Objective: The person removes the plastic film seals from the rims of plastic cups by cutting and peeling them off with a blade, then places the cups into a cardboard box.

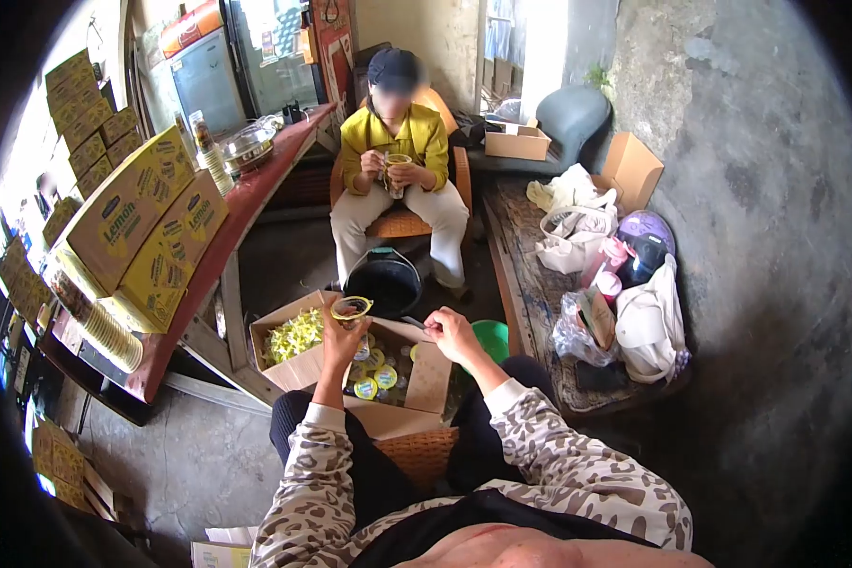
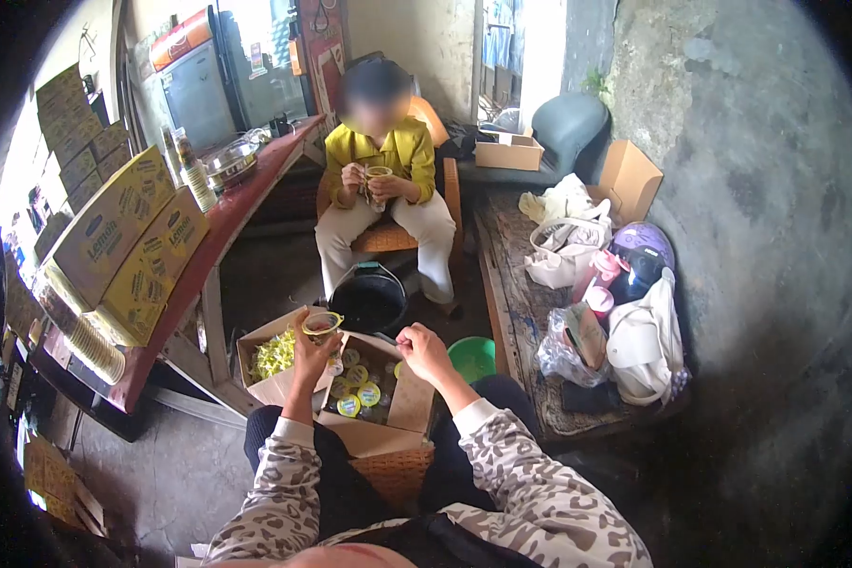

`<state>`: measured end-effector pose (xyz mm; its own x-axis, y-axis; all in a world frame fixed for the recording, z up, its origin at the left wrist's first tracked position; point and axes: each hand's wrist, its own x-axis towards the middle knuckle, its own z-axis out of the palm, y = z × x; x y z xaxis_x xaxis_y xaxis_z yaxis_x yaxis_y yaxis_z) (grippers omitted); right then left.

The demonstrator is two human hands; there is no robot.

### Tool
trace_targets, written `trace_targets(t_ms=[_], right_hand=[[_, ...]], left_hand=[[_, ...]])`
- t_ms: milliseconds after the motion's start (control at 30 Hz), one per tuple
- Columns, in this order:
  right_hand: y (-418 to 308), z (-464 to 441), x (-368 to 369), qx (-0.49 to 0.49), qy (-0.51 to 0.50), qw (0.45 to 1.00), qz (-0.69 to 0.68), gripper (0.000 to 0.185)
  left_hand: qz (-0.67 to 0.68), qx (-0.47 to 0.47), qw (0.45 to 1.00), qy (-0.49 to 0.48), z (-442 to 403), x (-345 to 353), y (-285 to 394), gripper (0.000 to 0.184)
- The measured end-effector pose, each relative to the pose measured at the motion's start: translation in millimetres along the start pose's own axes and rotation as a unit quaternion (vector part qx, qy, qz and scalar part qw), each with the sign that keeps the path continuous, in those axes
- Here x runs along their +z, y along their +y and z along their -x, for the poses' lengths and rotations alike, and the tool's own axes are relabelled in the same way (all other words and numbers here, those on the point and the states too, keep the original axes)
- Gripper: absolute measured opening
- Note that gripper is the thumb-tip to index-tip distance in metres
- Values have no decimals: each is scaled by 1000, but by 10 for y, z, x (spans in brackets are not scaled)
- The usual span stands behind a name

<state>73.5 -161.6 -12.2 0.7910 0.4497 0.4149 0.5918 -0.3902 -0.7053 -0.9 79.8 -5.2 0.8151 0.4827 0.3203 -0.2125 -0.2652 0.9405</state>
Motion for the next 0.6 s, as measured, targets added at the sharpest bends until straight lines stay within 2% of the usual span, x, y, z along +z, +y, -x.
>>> trace_targets(t_ms=[100, 267, 367, 467, 533, 600], right_hand=[[24, 7, 38, -6, -6, 1000, -10, 8], [25, -135, -25, 5, 7, 1000, -25, 11], [-58, -376, -69, 4, 29, 997, -70, 14], [-185, -710, -126, -39, 50, 992, -108, 16], [-188, -889, -94, -75, 57, 984, -152, 15], [-165, -964, -60, -91, 80, 986, -113, 14]], left_hand=[[-50, 20, 998, 12, -7, 16, 14, 86], [57, -15, 997, -41, 6, 129, 146, 87], [72, -33, 995, -63, -64, 129, 63, 83], [83, -29, 993, -85, -174, 159, 67, 77], [43, -44, 992, -114, -286, 151, 54, 69], [28, -39, 993, -109, -352, 182, 16, 65]])
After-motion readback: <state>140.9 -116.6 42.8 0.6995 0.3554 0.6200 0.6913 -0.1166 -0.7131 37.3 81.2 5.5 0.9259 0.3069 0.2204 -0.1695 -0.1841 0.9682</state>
